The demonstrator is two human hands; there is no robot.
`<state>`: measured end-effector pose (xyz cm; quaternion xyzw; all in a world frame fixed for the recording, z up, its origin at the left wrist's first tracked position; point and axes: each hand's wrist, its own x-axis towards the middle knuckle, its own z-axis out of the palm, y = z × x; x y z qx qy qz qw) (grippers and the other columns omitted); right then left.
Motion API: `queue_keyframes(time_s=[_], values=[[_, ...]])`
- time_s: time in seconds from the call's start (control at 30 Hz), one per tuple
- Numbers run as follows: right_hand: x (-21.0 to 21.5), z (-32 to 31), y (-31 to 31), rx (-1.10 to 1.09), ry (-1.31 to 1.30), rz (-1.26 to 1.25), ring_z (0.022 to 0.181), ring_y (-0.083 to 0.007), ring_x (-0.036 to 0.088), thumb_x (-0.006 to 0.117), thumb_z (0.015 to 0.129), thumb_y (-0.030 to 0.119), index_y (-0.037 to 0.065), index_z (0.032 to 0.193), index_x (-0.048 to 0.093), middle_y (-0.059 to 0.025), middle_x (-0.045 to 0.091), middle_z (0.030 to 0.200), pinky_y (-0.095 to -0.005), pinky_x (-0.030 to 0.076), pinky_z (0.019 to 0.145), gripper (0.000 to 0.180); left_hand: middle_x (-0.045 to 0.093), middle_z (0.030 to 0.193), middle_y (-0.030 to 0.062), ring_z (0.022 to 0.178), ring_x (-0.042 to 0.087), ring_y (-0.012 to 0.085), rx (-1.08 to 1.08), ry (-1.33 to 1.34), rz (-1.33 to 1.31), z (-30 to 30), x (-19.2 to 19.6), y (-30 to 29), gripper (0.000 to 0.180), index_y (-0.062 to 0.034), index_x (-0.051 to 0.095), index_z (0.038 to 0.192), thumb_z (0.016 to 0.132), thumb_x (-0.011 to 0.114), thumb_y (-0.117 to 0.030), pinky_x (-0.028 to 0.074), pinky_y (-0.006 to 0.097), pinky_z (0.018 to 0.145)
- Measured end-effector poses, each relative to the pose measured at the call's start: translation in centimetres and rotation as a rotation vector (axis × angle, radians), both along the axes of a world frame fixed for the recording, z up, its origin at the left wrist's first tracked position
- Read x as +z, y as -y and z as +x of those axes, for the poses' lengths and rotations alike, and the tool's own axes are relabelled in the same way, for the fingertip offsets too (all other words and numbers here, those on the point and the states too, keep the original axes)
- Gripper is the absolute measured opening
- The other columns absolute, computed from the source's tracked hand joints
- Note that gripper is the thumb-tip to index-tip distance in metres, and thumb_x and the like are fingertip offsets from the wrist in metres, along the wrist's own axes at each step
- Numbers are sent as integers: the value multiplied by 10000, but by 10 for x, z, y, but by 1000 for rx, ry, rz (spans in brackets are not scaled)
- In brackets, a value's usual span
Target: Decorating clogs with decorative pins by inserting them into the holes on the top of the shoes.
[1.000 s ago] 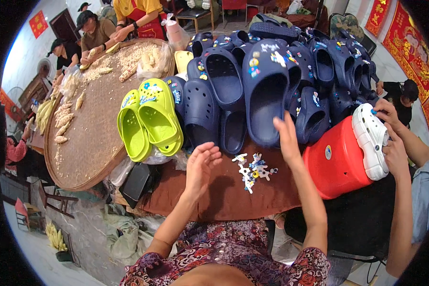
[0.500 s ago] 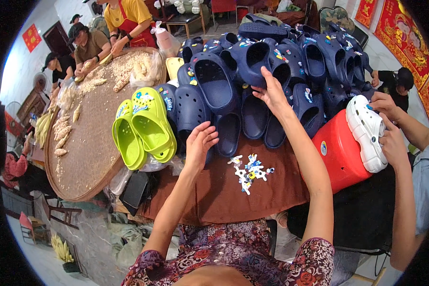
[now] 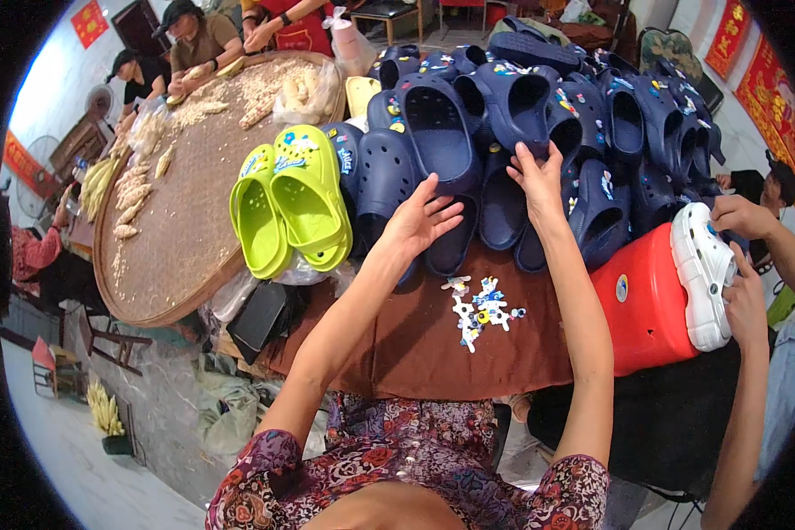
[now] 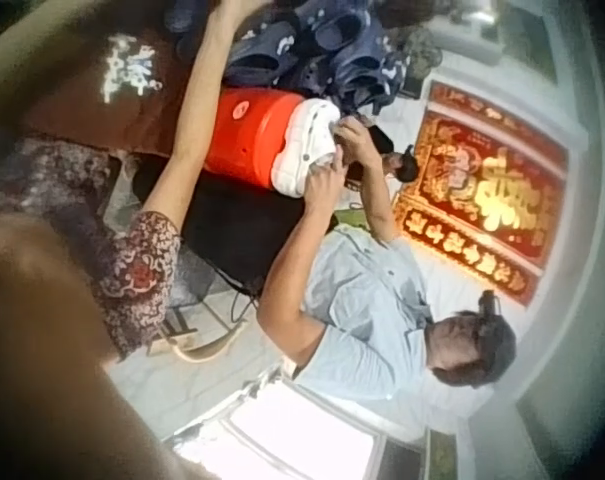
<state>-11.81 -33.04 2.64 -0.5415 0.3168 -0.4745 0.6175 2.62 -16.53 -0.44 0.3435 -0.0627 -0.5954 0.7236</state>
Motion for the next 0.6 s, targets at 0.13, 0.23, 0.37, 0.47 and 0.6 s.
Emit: queue_keyframes(time_s=[0.13,0.23,0.37,0.47,0.6], values=[[-4,-11,-17,4,-21,30,1024,-195,611,686,944,156,11,1509,174,-149,553,1205,-321,572,846,776,340,1488,234,1232,540,372,36,-43,53,7,-5,10,831,-55,310,1476,874,762,-408,535,483,964],[-19,-20,-31,13,-90,-51,989,-143,609,649,954,101,42,1466,336,-123,564,1195,-285,564,836,603,490,1279,170,1069,597,300,13,67,97,12,-15,19,612,-111,467,1326,881,749,-422,544,438,851],[-47,-40,-71,114,-254,-207,885,-65,598,604,964,66,39,1218,633,-32,645,1063,-223,517,781,257,515,1129,124,984,606,260,41,128,133,10,-1,8,413,-122,540,1229,915,687,-346,531,406,791],[-77,-52,-100,189,-369,-160,826,-38,576,584,965,66,40,1135,675,25,663,955,-217,486,737,194,524,1094,116,957,621,268,23,127,147,-2,4,-18,360,-82,548,1190,923,669,-290,535,391,797],[-105,-69,-120,224,-383,-150,787,-33,541,587,951,67,27,1103,681,37,641,920,-206,449,715,183,597,1009,100,936,665,277,6,227,85,-21,6,-80,287,-21,554,1166,948,627,-193,558,376,800]])
